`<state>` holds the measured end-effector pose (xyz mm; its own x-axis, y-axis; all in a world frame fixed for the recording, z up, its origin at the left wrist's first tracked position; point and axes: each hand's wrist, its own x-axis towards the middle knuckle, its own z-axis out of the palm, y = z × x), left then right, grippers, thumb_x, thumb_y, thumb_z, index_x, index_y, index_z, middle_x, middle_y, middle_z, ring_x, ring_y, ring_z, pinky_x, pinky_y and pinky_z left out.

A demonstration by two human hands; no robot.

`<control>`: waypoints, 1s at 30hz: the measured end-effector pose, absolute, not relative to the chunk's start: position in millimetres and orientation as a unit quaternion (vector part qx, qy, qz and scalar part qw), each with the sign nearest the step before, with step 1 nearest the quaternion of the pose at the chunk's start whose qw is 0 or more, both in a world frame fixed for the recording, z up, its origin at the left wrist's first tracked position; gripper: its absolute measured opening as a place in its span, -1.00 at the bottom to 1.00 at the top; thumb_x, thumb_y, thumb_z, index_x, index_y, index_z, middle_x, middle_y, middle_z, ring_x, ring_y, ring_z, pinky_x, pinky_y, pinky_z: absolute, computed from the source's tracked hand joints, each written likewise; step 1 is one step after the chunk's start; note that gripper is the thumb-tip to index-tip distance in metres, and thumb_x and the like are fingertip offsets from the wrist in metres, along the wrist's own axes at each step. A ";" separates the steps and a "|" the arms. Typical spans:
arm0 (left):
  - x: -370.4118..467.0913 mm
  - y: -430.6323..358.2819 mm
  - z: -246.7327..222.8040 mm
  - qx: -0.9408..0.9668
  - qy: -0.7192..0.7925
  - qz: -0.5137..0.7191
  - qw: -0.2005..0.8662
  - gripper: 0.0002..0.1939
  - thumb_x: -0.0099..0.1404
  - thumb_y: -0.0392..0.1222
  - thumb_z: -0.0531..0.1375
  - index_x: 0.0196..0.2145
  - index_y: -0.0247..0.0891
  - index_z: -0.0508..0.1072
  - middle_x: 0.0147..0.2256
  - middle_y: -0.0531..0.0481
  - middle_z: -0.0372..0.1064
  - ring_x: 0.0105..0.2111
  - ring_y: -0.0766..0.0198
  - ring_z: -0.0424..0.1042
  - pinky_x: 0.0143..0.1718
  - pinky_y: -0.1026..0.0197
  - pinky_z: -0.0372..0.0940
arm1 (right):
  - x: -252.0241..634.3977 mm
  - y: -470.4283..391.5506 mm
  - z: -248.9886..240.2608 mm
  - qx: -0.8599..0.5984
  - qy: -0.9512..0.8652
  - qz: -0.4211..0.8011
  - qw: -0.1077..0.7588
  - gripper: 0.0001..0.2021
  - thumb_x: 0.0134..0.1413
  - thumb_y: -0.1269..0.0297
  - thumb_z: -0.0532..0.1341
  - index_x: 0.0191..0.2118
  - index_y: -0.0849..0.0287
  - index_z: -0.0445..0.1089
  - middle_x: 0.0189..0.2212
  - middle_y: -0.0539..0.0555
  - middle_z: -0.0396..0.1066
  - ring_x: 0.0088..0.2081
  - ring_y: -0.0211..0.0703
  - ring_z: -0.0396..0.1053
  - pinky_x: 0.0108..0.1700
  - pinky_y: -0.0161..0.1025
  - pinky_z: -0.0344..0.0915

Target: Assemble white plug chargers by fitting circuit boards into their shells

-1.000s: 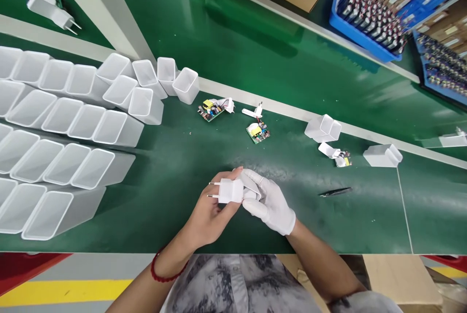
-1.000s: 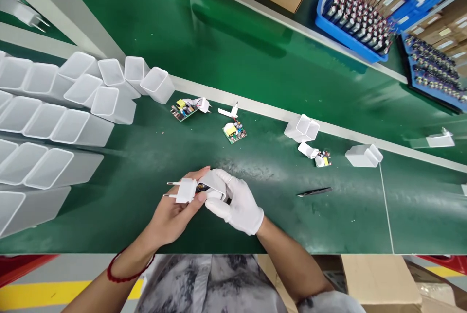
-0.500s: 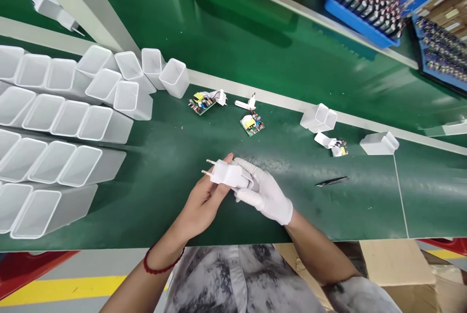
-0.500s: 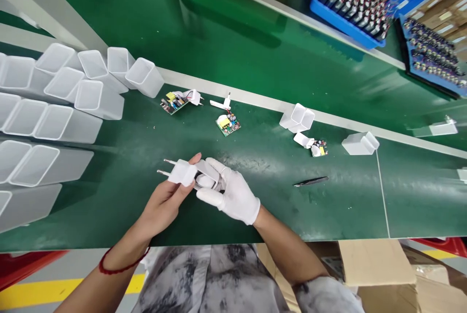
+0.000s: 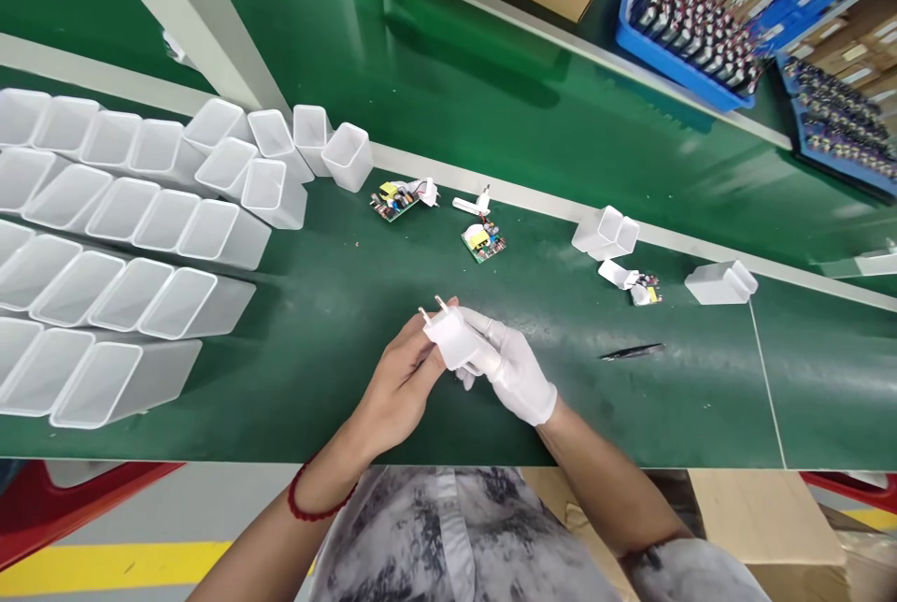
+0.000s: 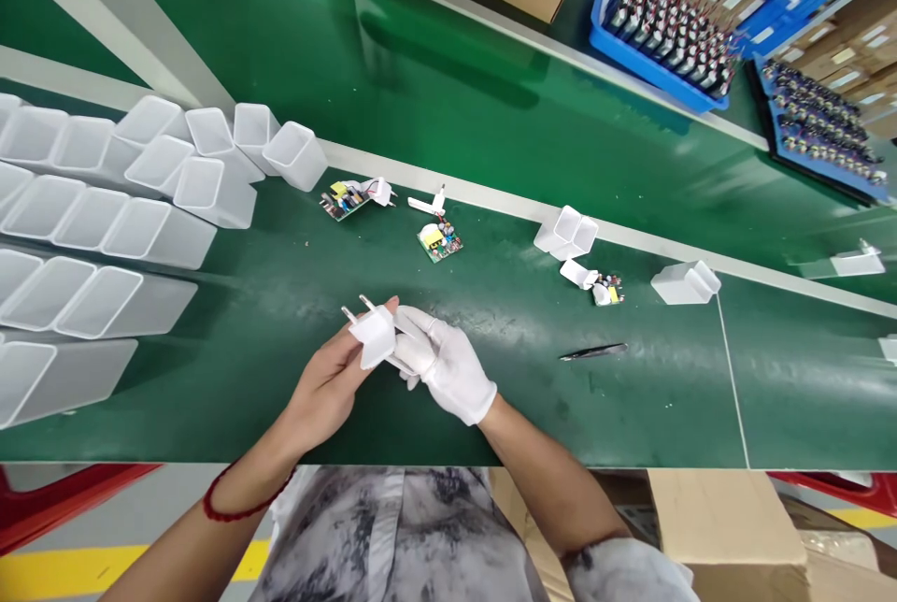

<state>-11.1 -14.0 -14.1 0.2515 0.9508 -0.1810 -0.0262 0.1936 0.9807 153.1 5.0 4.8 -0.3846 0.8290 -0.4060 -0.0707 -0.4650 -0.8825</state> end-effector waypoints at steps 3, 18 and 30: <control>-9.2 -9.2 -7.8 0.502 0.467 0.389 0.615 -0.60 0.40 0.05 0.10 0.09 -0.12 0.46 0.14 -0.10 0.34 0.08 0.12 0.38 0.01 0.21 0.34 | 161.0 7.6 6.7 -0.450 -0.403 0.741 0.292 -0.30 0.06 -0.13 0.29 0.21 0.21 0.24 -0.40 0.02 0.37 -0.44 -0.25 0.31 -0.39 -0.27 0.33; -2.8 -1.2 10.4 0.556 0.524 0.348 0.544 -0.61 0.41 0.10 0.04 -0.18 -0.20 0.53 -0.23 -0.05 0.36 -0.17 0.20 0.42 -0.13 0.20 0.36 | 169.8 3.7 10.9 -0.472 -0.527 0.633 0.314 -0.46 0.16 -0.09 0.21 0.12 0.19 0.35 -0.25 0.10 0.44 -0.27 -0.12 0.40 -0.17 -0.13 0.39; -3.8 -5.7 45.4 0.597 0.488 0.418 0.480 -0.52 0.29 -0.09 0.22 0.15 -0.13 0.37 -0.23 0.00 0.32 -0.38 0.33 0.42 -0.32 0.21 0.45 | 181.6 18.1 29.5 -0.468 -0.290 0.692 0.467 -0.53 0.00 0.07 0.21 0.00 0.22 0.44 -0.34 0.09 0.48 -0.59 -0.24 0.23 -0.63 -0.30 0.13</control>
<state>-3.8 -5.7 45.4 0.1740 0.9843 0.0303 0.1821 -0.0624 0.9813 181.6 18.1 29.5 -0.1250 0.9179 -0.3767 -0.3759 -0.3952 -0.8382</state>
